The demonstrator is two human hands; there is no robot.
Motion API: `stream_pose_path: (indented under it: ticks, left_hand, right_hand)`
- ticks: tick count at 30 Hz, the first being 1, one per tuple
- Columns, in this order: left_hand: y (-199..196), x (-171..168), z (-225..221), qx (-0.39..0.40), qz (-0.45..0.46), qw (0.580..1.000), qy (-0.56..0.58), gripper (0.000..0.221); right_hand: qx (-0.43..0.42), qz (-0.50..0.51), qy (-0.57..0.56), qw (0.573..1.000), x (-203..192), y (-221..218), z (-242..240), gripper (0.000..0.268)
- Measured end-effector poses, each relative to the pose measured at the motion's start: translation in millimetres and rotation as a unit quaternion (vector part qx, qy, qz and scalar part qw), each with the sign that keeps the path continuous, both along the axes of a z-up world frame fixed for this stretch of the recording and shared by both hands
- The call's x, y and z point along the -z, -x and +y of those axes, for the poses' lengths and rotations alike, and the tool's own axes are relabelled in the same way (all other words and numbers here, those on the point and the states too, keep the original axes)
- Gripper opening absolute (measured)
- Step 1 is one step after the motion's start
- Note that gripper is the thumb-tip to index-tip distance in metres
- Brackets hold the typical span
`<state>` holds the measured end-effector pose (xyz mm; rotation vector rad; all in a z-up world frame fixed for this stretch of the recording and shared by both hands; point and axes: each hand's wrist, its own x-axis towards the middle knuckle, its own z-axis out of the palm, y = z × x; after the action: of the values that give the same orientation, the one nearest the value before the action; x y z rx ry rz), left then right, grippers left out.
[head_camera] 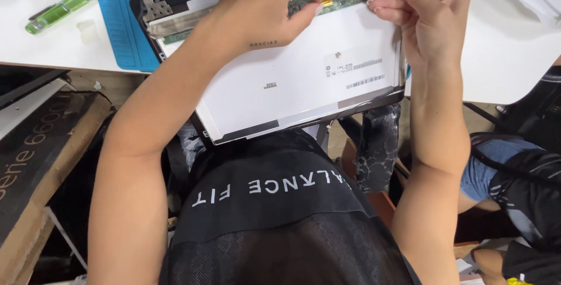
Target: Disconnecting a ribbon cable from a laptop LCD screen by peeling back adhesive tape and using tweezers.
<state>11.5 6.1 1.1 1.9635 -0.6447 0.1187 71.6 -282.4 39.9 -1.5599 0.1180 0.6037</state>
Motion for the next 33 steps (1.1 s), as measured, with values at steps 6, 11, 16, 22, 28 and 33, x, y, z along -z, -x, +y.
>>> stream_pose_path:
  ticks: [6, 11, 16, 22, 28, 33]
  left_hand:
    - [1, 4, 0, -0.021, 0.003, 0.999, -0.046, 0.027]
    - [2, 4, -1, -0.013, 0.024, 0.998, -0.049, 0.027]
    - [0, 4, -1, -0.007, -0.026, 1.0, 0.011, 0.015]
    - [0, 5, -4, -0.022, 0.016, 1.0, 0.01, 0.013]
    - [1, 5, -4, -0.031, 0.008, 0.999, 0.012, 0.014]
    - [0, 7, -5, -0.039, 0.0, 0.999, 0.012, 0.014]
  right_hand:
    - [0.04, -0.022, -0.028, 0.999, 4, 7, 3, 0.02]
    - [0.061, -0.024, -0.025, 0.998, 0, 10, 6, 0.024]
    - [0.028, -0.021, -0.01, 0.999, -5, 11, 4, 0.021]
    - [0.035, 0.001, -0.027, 0.999, -4, 9, -4, 0.021]
    - [0.0, -0.01, -0.031, 0.999, -1, 7, -7, 0.019]
    - [-0.018, -0.018, -0.024, 0.999, -7, 6, -2, 0.022]
